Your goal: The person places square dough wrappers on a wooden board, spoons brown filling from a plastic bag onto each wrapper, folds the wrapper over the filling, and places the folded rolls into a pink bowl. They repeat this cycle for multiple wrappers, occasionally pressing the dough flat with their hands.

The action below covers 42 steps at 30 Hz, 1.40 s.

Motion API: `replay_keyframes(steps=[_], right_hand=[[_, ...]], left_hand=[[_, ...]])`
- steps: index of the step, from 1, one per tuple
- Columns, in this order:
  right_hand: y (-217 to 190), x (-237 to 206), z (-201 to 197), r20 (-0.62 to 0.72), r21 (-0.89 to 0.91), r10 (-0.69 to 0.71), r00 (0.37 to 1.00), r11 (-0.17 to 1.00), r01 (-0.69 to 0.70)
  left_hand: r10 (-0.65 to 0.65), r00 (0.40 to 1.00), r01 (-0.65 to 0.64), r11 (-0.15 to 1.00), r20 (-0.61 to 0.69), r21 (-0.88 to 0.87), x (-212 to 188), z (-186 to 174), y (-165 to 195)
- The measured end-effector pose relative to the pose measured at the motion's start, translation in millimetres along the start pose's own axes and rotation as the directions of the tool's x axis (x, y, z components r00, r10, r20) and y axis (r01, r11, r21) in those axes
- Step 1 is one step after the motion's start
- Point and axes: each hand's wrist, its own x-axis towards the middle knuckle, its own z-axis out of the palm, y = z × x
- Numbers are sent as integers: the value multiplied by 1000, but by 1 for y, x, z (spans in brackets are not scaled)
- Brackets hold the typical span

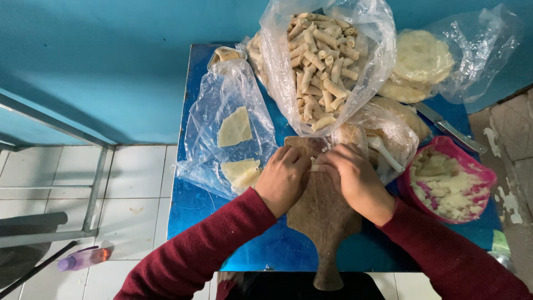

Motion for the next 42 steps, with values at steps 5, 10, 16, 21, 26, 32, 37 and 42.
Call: replay_keyframes(steps=[5, 10, 16, 21, 26, 32, 37, 42], right_hand=[[0, 3, 0, 16, -74, -62, 998, 995, 63], [5, 0, 7, -7, -155, -95, 995, 984, 93], [5, -3, 15, -90, -350, -206, 974, 923, 163], [-7, -2, 9, -71, -329, -148, 986, 937, 117], [-7, 16, 8, -101, -290, -159, 982, 949, 123], [-14, 27, 6, -106, -230, -143, 984, 966, 116], [-35, 27, -13, 115, -99, -126, 985, 986, 137], [-38, 51, -48, 360, 66, 45, 932, 995, -74]], left_hand=[[43, 998, -46, 996, 41, 71, -3, 4, -1], [14, 999, -16, 996, 29, 84, 0, 6, -5], [26, 999, -25, 999, -34, 19, 5, -13, -12], [-102, 995, 103, 973, -13, 206, -12, -64, -48], [-203, 978, 208, 953, -43, 221, -24, -97, -86], [-241, 964, 261, 939, -110, 223, -7, -95, -120], [10, 999, -21, 959, 40, 282, 14, -83, -128], [-14, 979, -58, 935, 202, 349, 33, -77, -125]])
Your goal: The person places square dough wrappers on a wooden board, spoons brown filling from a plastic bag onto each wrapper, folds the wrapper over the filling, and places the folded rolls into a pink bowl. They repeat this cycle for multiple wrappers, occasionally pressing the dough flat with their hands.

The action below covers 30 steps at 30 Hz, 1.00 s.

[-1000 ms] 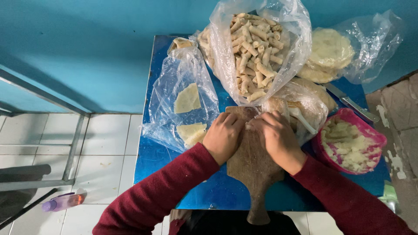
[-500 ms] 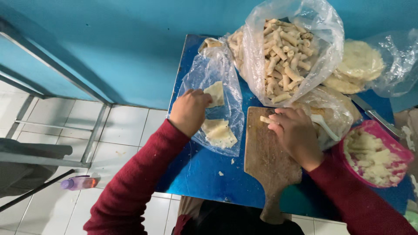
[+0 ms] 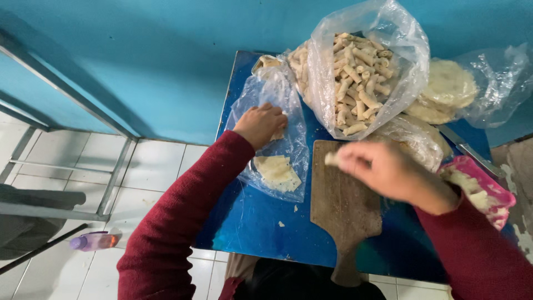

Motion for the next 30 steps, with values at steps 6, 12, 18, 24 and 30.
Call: replay_keyframes(steps=[6, 12, 18, 24, 30], right_hand=[[0, 14, -39, -622, 143, -147, 769, 944, 297], [-3, -14, 5, -513, -103, -173, 841, 985, 140], [-7, -27, 42, -384, 36, -227, 895, 965, 260], [14, -39, 50, -54, 838, 87, 995, 546, -2], [55, -45, 72, -125, 793, 307, 943, 603, -91]], left_hand=[[-78, 997, 76, 995, 29, 71, 1, -9, 2], [71, 963, -79, 997, -262, -20, -22, -48, 16], [91, 974, -186, 841, -206, -508, -32, -73, 63], [-90, 978, -88, 642, -188, -762, -34, -51, 120], [-213, 977, 143, 557, 26, -818, -28, -16, 137]])
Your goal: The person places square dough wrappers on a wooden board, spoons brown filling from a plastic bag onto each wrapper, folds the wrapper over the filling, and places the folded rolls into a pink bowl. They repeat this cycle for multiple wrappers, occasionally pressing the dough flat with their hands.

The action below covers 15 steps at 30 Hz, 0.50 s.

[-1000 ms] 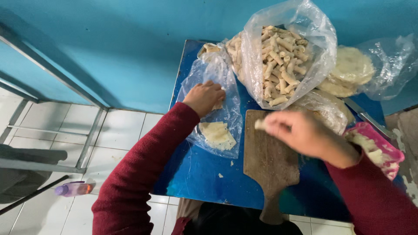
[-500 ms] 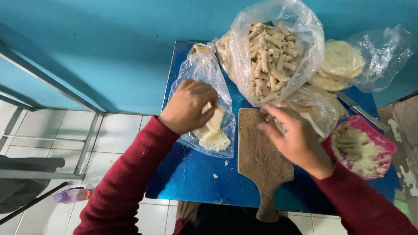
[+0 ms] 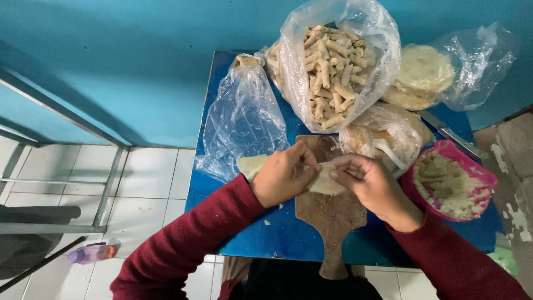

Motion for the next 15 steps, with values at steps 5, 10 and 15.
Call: replay_keyframes(steps=[5, 10, 15], right_hand=[[9, 4, -15, -56, -196, -97, 994, 977, 84], [8, 5, -12, -107, -394, -244, 964, 901, 184], [0, 8, 3, -153, -641, -360, 920, 745, 185]], left_hand=[[-53, 995, 69, 974, 80, -215, 3, 17, -22], [-136, 988, 150, 951, 69, -272, 6, 23, -42], [-194, 981, 191, 972, -13, -136, 4, 26, -57]])
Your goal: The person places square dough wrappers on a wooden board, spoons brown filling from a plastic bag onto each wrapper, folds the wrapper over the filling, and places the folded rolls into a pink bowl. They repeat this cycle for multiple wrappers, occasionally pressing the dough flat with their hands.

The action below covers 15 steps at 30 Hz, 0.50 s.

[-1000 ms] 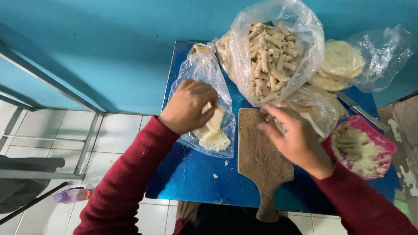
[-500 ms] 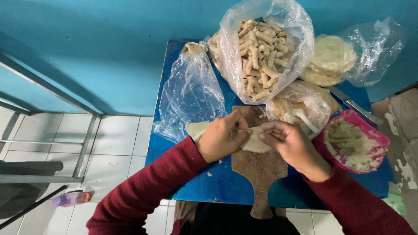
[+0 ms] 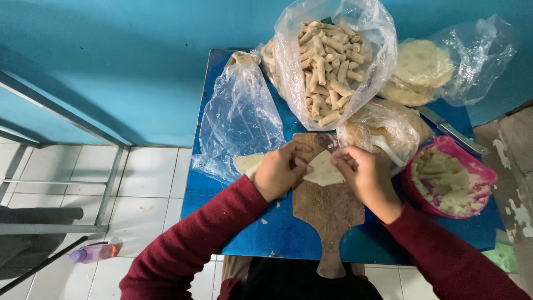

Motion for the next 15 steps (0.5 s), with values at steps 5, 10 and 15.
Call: replay_keyframes(steps=[5, 10, 15], right_hand=[[-25, -5, -5, -47, -201, -211, 976, 959, 197], [-33, -11, -4, 65, -289, -392, 918, 873, 394], [-21, -7, 8, 115, -172, -337, 934, 920, 353]], left_hand=[[8, 998, 7, 969, 61, -248, 8, 3, -15], [-14, 992, 50, 955, 122, -293, 7, 0, -23], [-27, 988, 85, 915, 150, -394, 6, 2, -21]])
